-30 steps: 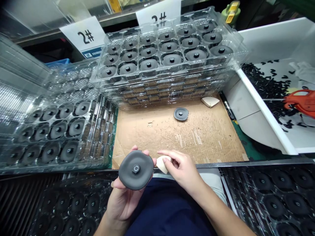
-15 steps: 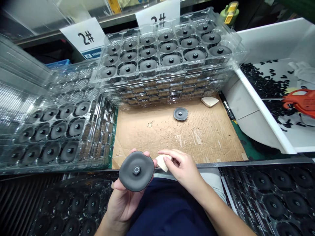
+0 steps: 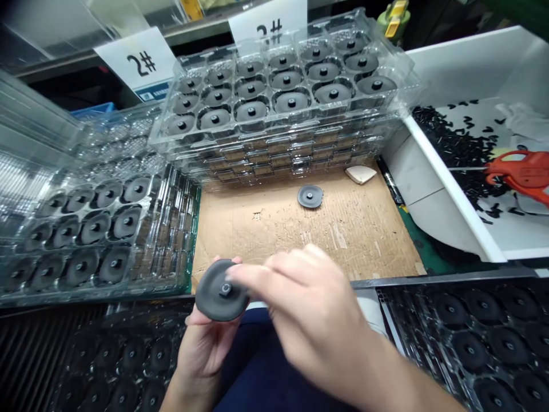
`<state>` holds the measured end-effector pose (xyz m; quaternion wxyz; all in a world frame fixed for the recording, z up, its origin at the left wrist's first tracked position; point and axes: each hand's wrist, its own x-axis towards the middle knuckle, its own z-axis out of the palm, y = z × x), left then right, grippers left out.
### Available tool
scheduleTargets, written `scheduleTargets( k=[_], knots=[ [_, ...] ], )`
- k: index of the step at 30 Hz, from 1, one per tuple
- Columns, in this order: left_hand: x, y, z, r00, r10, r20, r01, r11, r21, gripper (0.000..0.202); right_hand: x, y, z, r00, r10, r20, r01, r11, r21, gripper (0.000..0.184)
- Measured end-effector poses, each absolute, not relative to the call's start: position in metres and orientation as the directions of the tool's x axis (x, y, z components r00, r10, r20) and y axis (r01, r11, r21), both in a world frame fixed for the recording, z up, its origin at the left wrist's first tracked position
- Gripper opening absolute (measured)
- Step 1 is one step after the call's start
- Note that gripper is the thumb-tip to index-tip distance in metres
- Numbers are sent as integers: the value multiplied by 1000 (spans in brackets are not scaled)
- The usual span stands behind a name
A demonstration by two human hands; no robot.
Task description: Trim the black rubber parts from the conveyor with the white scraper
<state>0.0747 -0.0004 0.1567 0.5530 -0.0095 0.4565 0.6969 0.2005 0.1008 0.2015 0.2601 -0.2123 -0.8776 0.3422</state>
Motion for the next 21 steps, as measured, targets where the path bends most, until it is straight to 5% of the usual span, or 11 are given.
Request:
scheduleTargets(
  k=[3, 7, 11, 16, 21],
  knots=[
    [74, 2, 159, -356, 781, -513, -796, 35, 605, 45, 201, 100, 199, -774, 532, 344, 89, 629, -772, 31],
    [75, 4, 159, -354, 798, -488, -804, 6, 594, 49, 200, 102, 202, -775, 569, 275, 250, 676, -694, 30],
    [77, 5, 156, -351, 776, -523, -806, 33, 591, 53, 194, 107, 196, -730, 575, 370, 95, 622, -778, 30],
    [72, 4, 148, -328, 743, -584, -841, 52, 539, 58, 197, 121, 144, -638, 770, -19, 280, 209, -937, 22],
    [68, 5, 149, -309, 743, -594, -846, 71, 529, 65, 209, 111, 87, -633, 768, -94, 389, 210, -897, 23]
  ],
)
